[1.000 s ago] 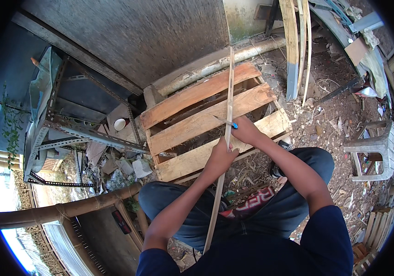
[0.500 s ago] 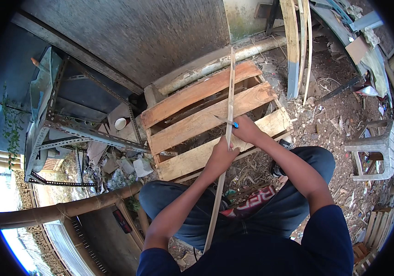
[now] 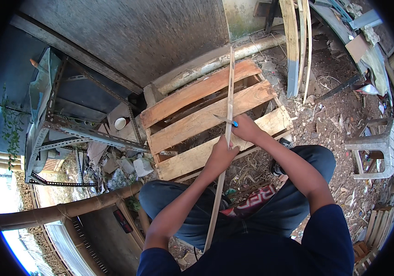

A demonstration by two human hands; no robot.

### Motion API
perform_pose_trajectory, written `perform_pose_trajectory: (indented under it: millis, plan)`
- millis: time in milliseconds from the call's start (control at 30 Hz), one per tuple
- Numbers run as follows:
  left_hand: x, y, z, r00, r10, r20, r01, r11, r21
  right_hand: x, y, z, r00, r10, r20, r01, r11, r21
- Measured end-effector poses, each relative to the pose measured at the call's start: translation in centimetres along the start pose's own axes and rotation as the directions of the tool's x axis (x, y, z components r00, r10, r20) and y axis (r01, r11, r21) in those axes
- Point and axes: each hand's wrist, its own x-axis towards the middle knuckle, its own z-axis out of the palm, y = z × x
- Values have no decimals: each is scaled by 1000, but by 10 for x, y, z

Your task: Shaving or stripping a thin piece of bamboo with a knife over a wooden pallet.

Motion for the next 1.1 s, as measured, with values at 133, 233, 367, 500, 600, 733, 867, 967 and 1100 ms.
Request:
perform_pose_trajectory:
  millis: [133, 233, 367, 500, 600, 733, 867, 967, 1100]
  plan:
    - [2, -3, 2, 1000, 10, -4, -10, 1000, 1, 0, 0, -1, 1000, 12, 13, -12, 1000, 16]
    - [1, -3, 2, 1000, 15, -6, -15, 1000, 5, 0, 3, 2, 1000, 19, 4, -20, 1000, 8]
    - [-2, 7, -1, 999, -34, 18, 34, 999, -15, 0, 4, 2, 1000, 16, -1, -16, 1000, 11]
    - [1, -4, 2, 999, 33, -10, -33, 999, 12, -1, -2, -1, 1000, -4, -14, 5, 1000, 19]
    - [2, -5, 2, 1000, 18, -5, -18, 1000, -6, -1, -2, -2, 1000, -1, -10, 1, 1000, 19]
    - [2, -8, 3, 999, 40, -19, -40, 999, -2, -2, -4, -2, 1000, -7, -9, 7, 1000, 8]
    - [0, 0, 2, 1000, 0, -3, 0, 1000, -25, -1, 0, 0, 1000, -1, -8, 1, 1000, 15]
    - [1, -5, 3, 1000, 23, -12, -23, 1000, -10, 0, 4, 2, 1000, -8, -11, 9, 1000, 23]
    - [3, -10, 4, 999, 33, -23, -33, 999, -2, 1, 6, 4, 1000, -9, -20, 9, 1000, 23]
